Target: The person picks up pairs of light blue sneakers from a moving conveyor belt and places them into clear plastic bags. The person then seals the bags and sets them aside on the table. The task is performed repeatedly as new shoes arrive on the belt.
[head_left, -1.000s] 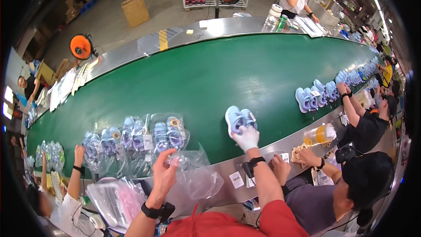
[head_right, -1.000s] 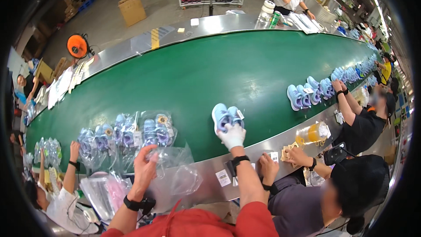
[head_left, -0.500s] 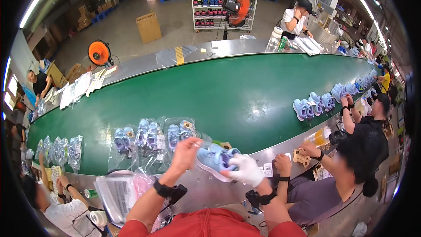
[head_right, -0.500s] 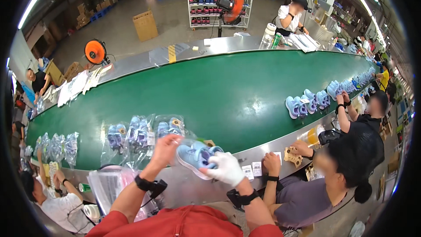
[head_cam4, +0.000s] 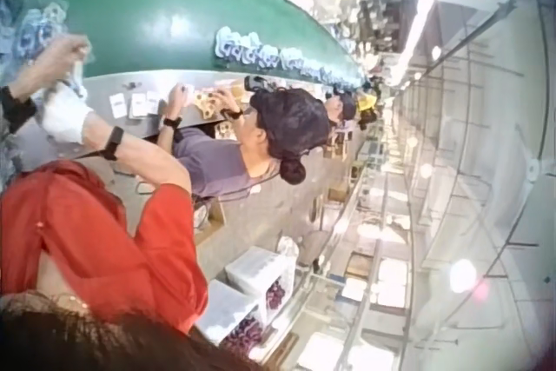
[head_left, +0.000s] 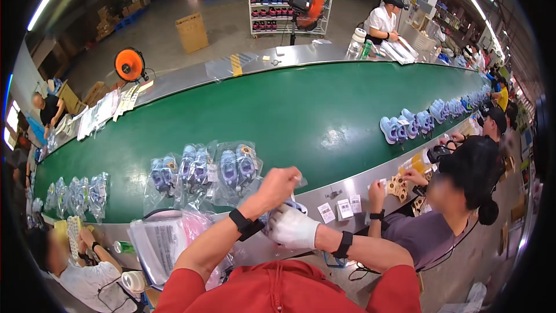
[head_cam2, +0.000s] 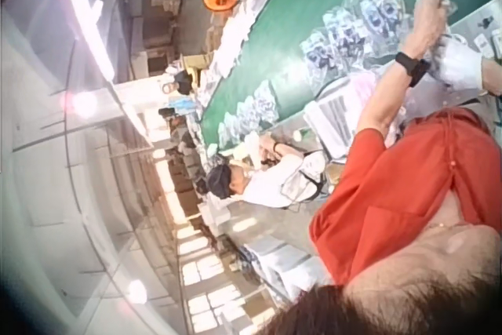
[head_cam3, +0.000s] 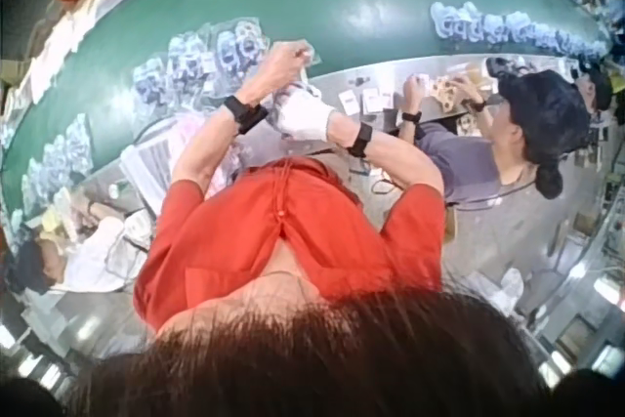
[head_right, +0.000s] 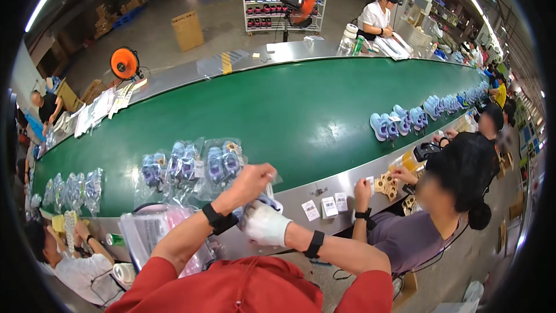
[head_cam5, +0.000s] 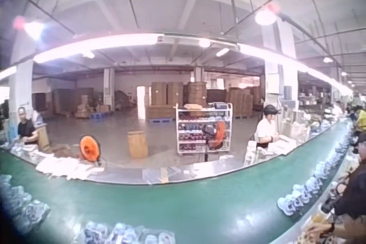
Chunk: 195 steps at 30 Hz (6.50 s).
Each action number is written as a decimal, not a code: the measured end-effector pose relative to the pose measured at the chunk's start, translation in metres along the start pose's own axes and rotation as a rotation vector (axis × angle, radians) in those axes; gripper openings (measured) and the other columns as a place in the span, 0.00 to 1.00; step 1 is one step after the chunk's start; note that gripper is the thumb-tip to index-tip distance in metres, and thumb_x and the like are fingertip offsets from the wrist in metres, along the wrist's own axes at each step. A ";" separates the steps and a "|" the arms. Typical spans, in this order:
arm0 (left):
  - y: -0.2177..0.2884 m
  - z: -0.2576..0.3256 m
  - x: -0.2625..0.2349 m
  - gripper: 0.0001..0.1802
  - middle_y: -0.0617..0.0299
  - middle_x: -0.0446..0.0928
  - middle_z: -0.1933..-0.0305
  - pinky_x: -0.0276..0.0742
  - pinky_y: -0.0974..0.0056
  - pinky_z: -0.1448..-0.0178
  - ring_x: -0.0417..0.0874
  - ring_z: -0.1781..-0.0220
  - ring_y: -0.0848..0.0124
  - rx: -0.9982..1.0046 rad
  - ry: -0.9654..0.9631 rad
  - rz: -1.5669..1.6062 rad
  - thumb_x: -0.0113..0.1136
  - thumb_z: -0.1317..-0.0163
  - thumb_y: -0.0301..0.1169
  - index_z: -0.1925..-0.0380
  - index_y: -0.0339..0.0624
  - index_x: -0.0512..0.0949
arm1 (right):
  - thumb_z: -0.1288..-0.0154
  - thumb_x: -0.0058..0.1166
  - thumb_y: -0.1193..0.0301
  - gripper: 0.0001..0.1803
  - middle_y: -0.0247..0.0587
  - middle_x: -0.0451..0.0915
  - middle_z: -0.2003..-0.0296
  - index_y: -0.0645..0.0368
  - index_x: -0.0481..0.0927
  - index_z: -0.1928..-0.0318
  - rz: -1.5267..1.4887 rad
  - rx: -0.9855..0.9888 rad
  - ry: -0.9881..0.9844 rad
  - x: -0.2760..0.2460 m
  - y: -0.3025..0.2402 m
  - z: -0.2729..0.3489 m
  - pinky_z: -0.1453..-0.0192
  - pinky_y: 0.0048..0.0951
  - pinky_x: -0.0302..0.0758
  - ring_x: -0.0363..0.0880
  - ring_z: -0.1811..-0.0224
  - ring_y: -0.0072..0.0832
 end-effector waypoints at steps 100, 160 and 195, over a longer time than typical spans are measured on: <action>-0.165 0.348 -0.064 0.23 0.61 0.78 0.56 0.69 0.69 0.48 0.75 0.54 0.74 -0.907 0.568 0.406 0.61 0.43 0.40 0.52 0.36 0.76 | 0.44 0.47 0.64 0.14 0.51 0.79 0.66 0.58 0.79 0.64 -0.653 0.613 -0.292 0.167 0.027 -0.003 0.56 0.38 0.72 0.77 0.61 0.46; -0.055 0.199 -0.136 0.24 0.69 0.70 0.48 0.68 0.73 0.48 0.69 0.55 0.85 -0.327 0.839 0.766 0.44 0.30 0.39 0.38 0.40 0.60 | 0.38 0.53 0.61 0.15 0.33 0.77 0.71 0.63 0.75 0.62 -1.595 0.525 0.213 0.058 0.045 -0.035 0.58 0.25 0.73 0.76 0.66 0.20; 0.043 0.087 0.053 0.14 0.49 0.80 0.63 0.72 0.61 0.56 0.79 0.60 0.63 -0.150 -0.283 -0.065 0.45 0.38 0.27 0.58 0.34 0.77 | 0.49 0.53 0.63 0.24 0.52 0.74 0.55 0.62 0.71 0.52 -0.386 0.697 -0.007 0.061 0.105 0.062 0.53 0.36 0.72 0.74 0.54 0.42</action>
Point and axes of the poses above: each hand's wrist, its own z-axis away from the middle knuckle, its own x-axis out of the palm, y = z × x, the point moved 6 cm from there along -z, towards the middle knuckle
